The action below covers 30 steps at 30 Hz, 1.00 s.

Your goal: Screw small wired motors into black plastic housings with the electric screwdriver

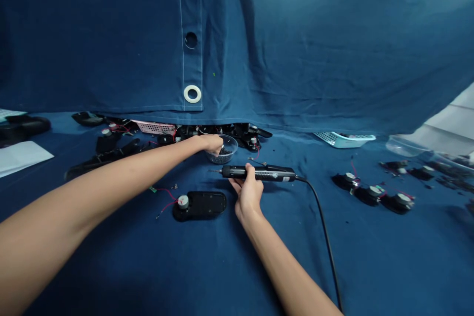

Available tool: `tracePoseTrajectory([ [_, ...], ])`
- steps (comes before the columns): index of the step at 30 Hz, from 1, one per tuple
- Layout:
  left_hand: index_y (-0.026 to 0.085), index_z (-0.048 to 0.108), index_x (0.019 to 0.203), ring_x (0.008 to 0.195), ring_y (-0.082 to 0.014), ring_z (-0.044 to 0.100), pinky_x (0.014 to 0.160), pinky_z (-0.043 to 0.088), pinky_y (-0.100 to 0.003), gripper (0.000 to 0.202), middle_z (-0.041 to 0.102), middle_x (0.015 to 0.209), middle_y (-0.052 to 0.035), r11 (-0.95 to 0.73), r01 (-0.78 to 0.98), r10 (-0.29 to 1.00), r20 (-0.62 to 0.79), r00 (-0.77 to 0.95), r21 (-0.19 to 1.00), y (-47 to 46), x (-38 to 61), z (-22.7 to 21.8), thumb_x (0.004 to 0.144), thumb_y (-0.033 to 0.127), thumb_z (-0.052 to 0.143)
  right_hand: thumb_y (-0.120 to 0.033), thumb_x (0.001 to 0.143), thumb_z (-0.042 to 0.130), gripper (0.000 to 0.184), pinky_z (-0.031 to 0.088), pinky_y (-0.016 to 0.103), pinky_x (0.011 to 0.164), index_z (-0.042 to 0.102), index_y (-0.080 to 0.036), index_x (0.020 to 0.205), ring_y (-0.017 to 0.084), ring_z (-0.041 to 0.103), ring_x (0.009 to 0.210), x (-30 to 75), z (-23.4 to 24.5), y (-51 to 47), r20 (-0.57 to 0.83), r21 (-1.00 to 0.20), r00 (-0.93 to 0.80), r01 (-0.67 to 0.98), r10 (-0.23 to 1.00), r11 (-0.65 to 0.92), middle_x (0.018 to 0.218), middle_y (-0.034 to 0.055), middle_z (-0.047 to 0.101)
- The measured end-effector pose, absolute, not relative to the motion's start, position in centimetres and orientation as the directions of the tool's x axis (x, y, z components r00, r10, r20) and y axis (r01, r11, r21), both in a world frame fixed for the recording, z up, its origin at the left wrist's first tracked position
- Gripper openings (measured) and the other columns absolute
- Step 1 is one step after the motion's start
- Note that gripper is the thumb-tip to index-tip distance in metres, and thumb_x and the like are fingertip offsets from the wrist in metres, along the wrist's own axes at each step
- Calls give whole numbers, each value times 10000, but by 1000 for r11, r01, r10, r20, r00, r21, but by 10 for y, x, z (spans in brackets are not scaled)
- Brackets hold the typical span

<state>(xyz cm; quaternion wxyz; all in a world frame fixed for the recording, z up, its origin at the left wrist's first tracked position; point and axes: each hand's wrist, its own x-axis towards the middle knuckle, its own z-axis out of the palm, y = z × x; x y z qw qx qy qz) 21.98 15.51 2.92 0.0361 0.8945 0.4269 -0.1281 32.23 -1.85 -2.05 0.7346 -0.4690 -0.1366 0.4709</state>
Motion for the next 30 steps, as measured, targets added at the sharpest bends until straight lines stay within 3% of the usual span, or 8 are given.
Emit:
tracePoseTrajectory([
  [9,117,710,757,695,-195,635,659,451,-253,132,697,779,-98,-658,750,738,-137,660,68,155,209,29,665,136,617,-337,746,662,204,610,326,676,557,-168,792,140,646,628,323,-20,-18,-252,-817,523,-566,814,111,659,-20,628],
  [12,110,687,735,669,-188,618,636,428,-255,130,682,740,-92,-683,722,723,-40,690,106,158,206,25,677,93,572,-337,753,657,200,609,316,667,560,-171,806,132,641,615,323,-19,-18,-257,-817,526,-567,811,109,653,-29,628],
  [17,151,644,855,717,-155,603,658,418,-232,160,671,800,-38,-728,645,685,208,698,232,146,194,27,741,102,543,-327,759,651,188,607,308,674,561,-170,809,134,650,621,324,-20,-18,-266,-815,523,-570,810,100,657,-25,636],
  [26,170,603,920,845,-146,544,791,447,-290,122,570,890,-25,-789,501,594,651,473,356,29,137,16,882,141,491,-304,771,632,150,603,308,667,553,-188,823,133,643,593,320,-7,-26,-299,-769,485,-632,822,93,626,-30,623],
  [30,178,623,963,882,-148,549,807,457,-303,160,577,901,-30,-798,464,575,717,395,384,-8,121,-2,897,114,491,-291,765,646,154,602,315,680,545,-182,807,134,637,584,313,-2,-36,-289,-737,455,-667,842,108,617,-19,623],
])
